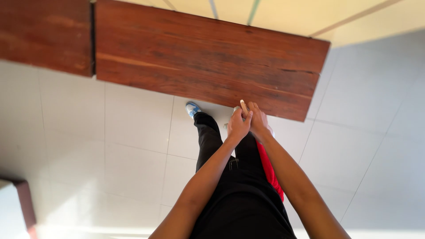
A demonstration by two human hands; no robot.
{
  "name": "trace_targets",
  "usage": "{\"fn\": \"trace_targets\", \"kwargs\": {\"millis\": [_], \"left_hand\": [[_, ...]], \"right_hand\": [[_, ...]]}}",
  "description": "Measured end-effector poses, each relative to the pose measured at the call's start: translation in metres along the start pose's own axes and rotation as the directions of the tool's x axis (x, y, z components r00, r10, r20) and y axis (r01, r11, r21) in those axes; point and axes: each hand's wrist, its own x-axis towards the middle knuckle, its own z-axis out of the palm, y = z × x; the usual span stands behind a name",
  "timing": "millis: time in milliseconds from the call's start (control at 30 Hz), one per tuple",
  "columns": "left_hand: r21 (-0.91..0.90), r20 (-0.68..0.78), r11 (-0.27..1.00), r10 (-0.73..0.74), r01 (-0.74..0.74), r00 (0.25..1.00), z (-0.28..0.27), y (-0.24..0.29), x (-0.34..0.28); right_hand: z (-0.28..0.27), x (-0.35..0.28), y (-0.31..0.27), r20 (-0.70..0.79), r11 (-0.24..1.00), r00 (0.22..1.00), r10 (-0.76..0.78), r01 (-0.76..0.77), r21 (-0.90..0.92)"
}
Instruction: Wiping a wooden bar counter with a cleaning cloth and spray bottle.
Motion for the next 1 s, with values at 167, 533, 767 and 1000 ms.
{"fn": "trace_targets", "kwargs": {"millis": [167,533,767,1000], "left_hand": [[-0.150,-0.144,0.988,-0.063,0.041,0.988,-0.073,-0.029,0.001],[-0.346,-0.374,0.937,-0.096,-0.043,0.923,-0.274,-0.116,-0.003],[-0.410,-0.563,0.906,-0.158,-0.108,0.811,-0.394,-0.141,-0.026],[-0.471,-0.624,0.879,-0.269,-0.079,0.734,-0.473,-0.164,-0.028]], "right_hand": [[0.030,0.023,-0.073,0.056,0.980,0.987,-0.149,0.155,-0.124],[0.096,0.036,-0.311,0.070,0.905,0.937,-0.342,0.349,-0.243],[0.132,0.043,-0.444,0.078,0.810,0.840,-0.536,0.538,-0.232],[0.178,0.080,-0.513,0.048,0.638,0.650,-0.759,0.756,-0.146]]}}
